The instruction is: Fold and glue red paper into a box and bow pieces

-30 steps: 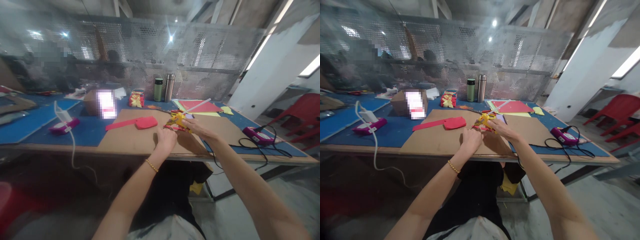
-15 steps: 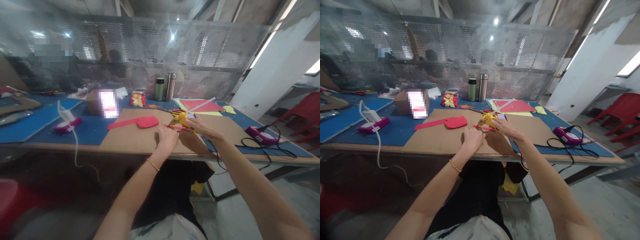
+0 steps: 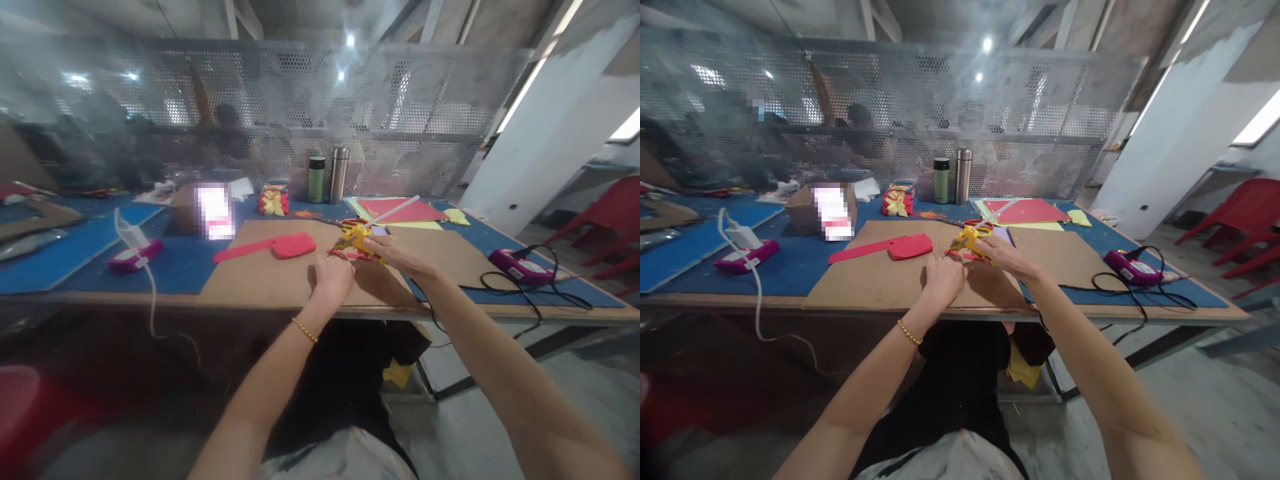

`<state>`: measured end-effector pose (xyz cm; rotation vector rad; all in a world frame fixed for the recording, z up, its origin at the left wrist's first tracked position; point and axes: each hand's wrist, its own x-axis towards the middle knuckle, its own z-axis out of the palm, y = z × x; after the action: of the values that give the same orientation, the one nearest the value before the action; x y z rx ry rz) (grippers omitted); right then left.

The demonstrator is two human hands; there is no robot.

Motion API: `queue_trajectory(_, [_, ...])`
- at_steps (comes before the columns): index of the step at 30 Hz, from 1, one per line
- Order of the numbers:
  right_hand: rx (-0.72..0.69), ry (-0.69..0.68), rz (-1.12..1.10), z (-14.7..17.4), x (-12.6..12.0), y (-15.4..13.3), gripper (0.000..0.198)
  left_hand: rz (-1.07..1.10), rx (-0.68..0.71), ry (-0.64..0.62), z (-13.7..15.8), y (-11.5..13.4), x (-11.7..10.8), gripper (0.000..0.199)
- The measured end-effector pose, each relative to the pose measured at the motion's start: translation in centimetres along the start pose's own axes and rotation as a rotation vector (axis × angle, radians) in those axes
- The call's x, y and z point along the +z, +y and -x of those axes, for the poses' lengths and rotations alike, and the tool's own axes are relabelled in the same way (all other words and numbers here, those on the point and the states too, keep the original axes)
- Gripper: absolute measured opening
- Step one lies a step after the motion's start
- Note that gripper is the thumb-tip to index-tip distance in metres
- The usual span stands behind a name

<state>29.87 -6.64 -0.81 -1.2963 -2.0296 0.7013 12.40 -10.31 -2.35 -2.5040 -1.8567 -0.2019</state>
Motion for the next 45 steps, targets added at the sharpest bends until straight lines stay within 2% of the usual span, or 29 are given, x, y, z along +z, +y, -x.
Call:
queue_trajectory(9, [-0.017, -0.015, 0.04, 0.2, -0.6, 0.2, 0.053, 0.015, -0.003, 0.011, 0.0, 0.0, 0.1, 0.047])
queue_trajectory(19, [-0.021, 0.006, 0.104, -0.1, -0.1, 0.1, 0.053, 0.016, -0.013, 0.015, 0.1, 0.0, 0.1, 0.045])
queue_trajectory(27, [0.046, -0.007, -0.004, 0.3, -0.5, 0.5, 0.062, -0.001, -0.002, -0.001, -0.2, -0.1, 0.3, 0.047])
queue_trajectory(30, [0.091, 0.027, -0.132, 0.6, -0.4, 0.3, 0.066, 0.009, -0.004, 0.015, -0.2, -0.1, 0.3, 0.048])
queue_trajectory(34, [0.05, 0.105, -0.201, 1.8, -1.7, 0.1, 0.061, 0.007, -0.002, 0.028, -0.1, -0.2, 0.5, 0.052])
queue_trajectory(37, [0.076, 0.199, -0.042, 2.9, -4.4, 1.4, 0.056, 0.01, -0.013, 0.024, 0.0, -0.2, 0.5, 0.052])
queue_trajectory(40, [0.172, 0.29, 0.401, 3.9, -7.7, 3.7, 0.041, 0.017, -0.012, 0.006, 0.1, -0.1, 0.4, 0.051])
queue_trajectory(43, [0.243, 0.274, 0.778, 4.9, -10.0, 6.3, 0.025, 0.015, -0.012, 0.001, 0.1, -0.1, 0.2, 0.05])
queue_trajectory(45, [0.294, 0.226, 0.882, 5.7, -10.6, 7.8, 0.021, 0.014, -0.017, -0.009, 0.1, -0.1, 0.1, 0.048])
